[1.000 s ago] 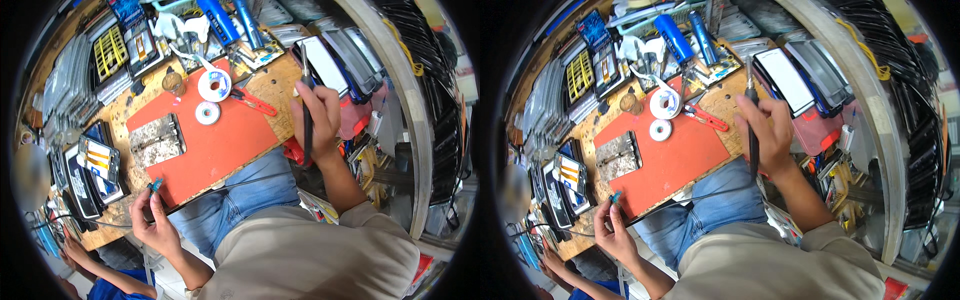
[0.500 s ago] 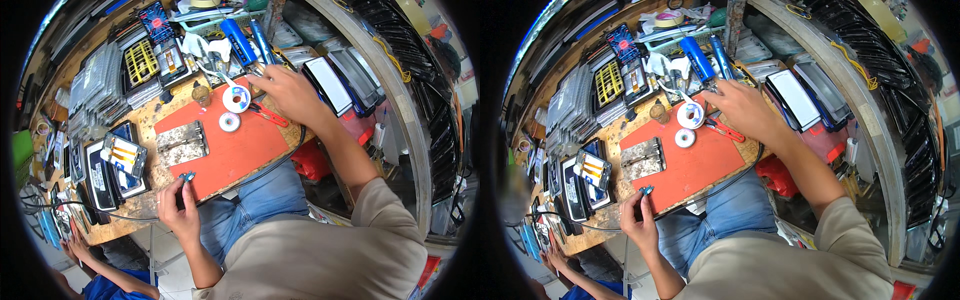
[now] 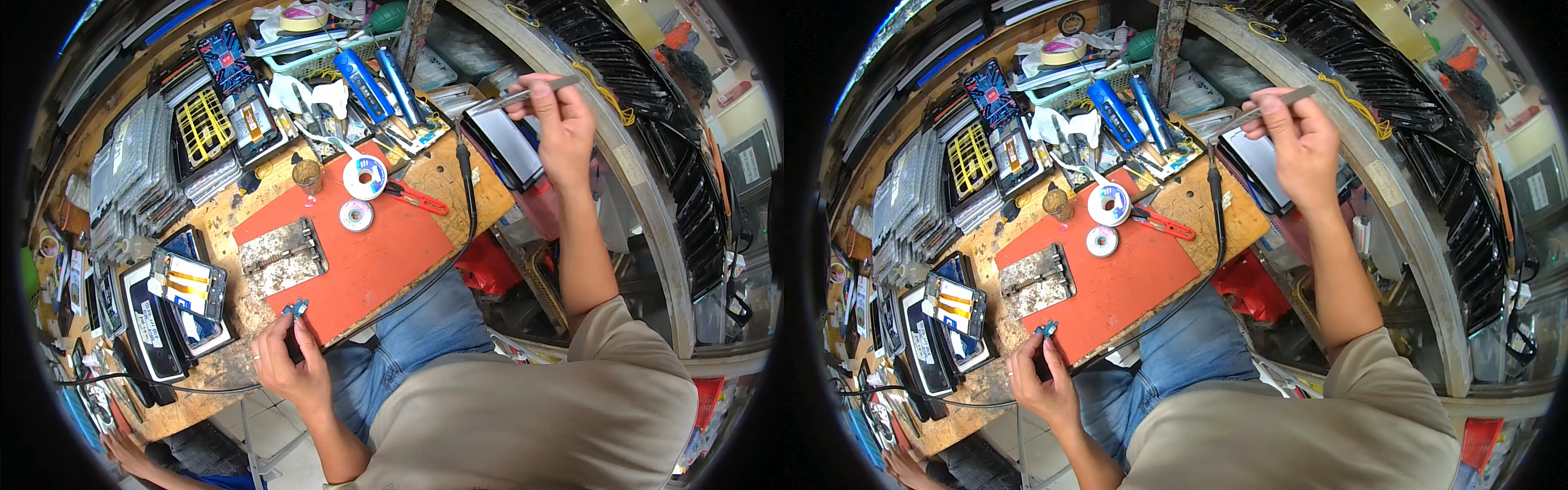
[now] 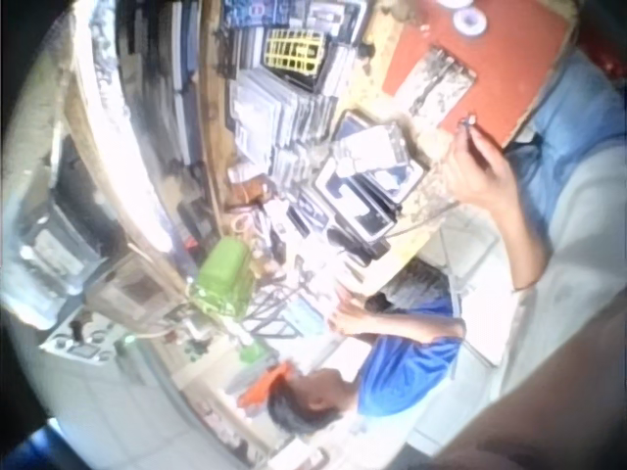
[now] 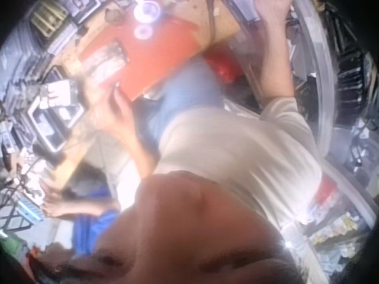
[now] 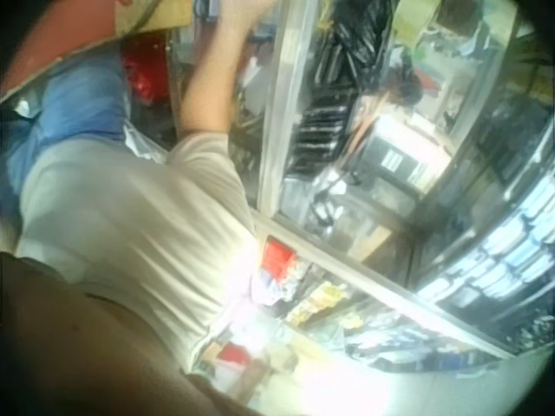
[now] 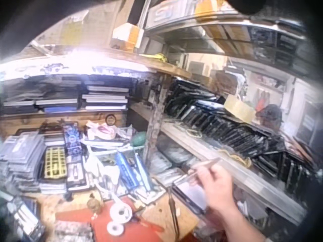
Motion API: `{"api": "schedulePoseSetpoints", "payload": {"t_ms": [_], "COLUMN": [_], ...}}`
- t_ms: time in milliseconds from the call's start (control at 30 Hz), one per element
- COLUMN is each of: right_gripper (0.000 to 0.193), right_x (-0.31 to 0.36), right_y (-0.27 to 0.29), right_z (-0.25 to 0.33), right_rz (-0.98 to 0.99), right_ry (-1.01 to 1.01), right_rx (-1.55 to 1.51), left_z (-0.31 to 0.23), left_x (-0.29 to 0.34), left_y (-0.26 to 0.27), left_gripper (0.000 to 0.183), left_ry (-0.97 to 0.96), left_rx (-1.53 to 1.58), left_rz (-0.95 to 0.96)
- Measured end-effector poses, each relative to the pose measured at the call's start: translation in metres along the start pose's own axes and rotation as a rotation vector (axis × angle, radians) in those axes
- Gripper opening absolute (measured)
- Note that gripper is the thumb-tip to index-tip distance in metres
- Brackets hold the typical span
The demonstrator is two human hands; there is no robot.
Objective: The person uses a hot air gun and a soldering iron to work on a small circuit board. They apply heat, then solder components while holding the board with tweezers. The person also handles solder wire and places the board on a red mat during the process.
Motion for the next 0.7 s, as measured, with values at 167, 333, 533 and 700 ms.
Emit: {"api": "schedulePoseSetpoints", "payload": {"t_ms": [167,333,533,700], "right_gripper": [0.018,0.012,0.016,0.015], "right_x": [0.045,0.099,0.067,0.022], "right_y": [-0.054,-0.128,-0.120,-0.156], "right_z": [0.010,0.004,-0.009,0.010], "right_rz": [0.312,0.669,0.496,0.472], "right_ry": [-0.213,-0.147,-0.247,0.079], "right_rx": [-0.095,0.107,-0.082,-0.004], "left_z": [-0.005,-0.003,-0.003,0.005], "left_x": [-0.003,0.000,-0.002,0.002], "left_y": [0.001,0.003,0.003,0.003], "left_gripper": [0.013,0.015,0.016,0.016], "left_ry": [-0.030,0.006,0.011,0.148], "left_rx": [0.010,0.011,0.013,0.053], "left_rz": [-0.024,-0.044,-0.018,0.003]}}
Point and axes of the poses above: each hand's wrist, its own x-axis away from the middle knuckle, its own y-axis out of the back of the hand, z = x × y, the point moved 8 cm from there along -x, towards the middle knuckle, and after that the axes turned 1 degree about z, right-handed, at the moved point
